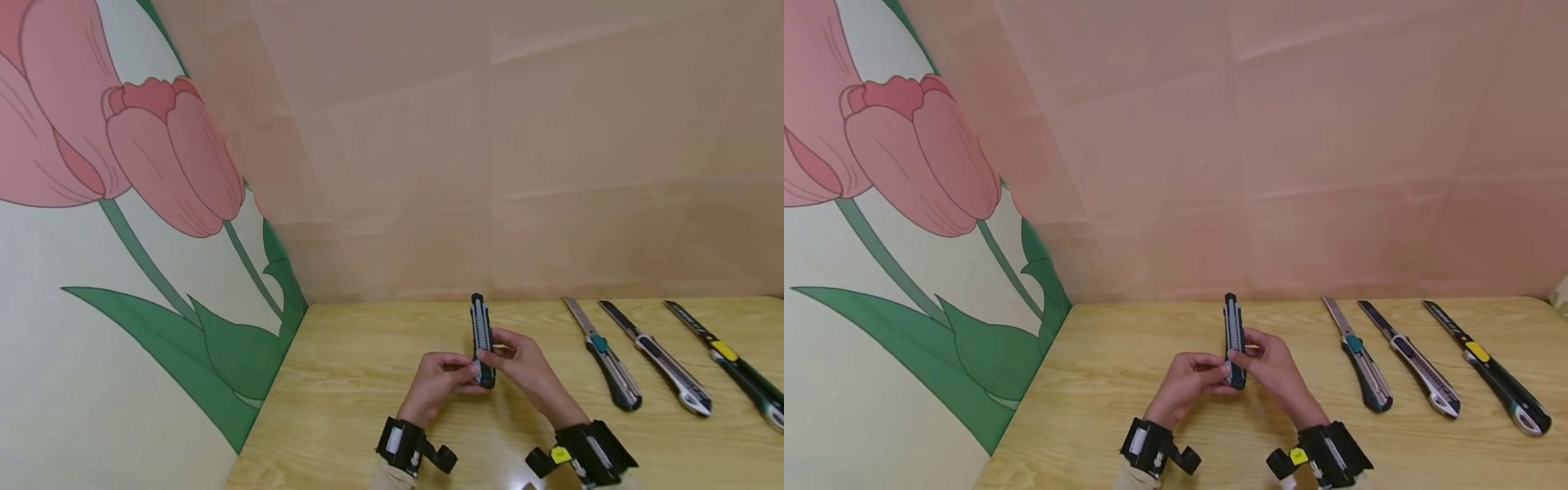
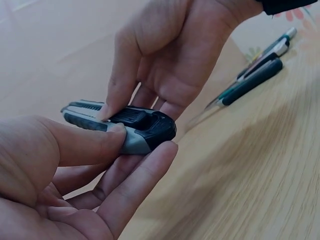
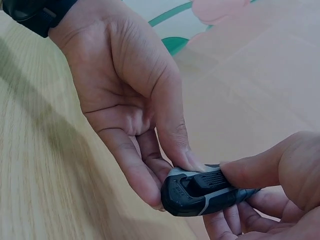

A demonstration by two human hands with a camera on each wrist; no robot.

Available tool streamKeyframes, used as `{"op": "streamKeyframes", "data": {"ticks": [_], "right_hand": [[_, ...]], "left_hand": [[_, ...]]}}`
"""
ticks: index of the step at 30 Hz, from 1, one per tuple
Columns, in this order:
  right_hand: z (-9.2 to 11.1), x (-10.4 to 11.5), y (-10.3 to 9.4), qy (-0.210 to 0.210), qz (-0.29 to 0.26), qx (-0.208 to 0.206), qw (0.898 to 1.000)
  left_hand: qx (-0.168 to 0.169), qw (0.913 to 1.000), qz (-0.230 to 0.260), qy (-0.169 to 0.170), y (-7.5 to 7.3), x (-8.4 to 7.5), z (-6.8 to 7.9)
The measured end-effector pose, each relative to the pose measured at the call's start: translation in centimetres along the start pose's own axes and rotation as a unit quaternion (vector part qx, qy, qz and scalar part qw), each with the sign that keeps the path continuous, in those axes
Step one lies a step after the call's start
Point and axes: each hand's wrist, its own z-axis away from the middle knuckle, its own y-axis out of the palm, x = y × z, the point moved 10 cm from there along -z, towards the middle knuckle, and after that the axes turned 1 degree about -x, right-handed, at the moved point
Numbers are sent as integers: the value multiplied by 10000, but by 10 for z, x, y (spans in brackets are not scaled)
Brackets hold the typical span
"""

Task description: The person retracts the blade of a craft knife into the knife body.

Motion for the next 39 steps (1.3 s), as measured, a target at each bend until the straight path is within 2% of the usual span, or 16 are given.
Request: {"op": "streamKeyframes", "data": {"ticks": [7,18,25,30,35,39], "right_hand": [[-2,-3,-1,139,204,-33,9997],[-2,-11,3,453,357,100,9983],[-5,-16,-2,584,207,48,9981],[-5,-19,-9,633,314,-157,9974],[-5,-20,-7,577,414,-104,9974],[-4,-20,-5,508,336,-116,9981]], "left_hand": [[110,9998,-27,-159,0,6,-1],[11,9971,-421,-632,-8,16,3],[310,9948,-597,-761,-5,14,5],[656,9897,-891,-912,-1,11,11],[963,9792,-1327,-1195,2,9,20],[1070,9715,-1573,-1412,2,7,25]]}}
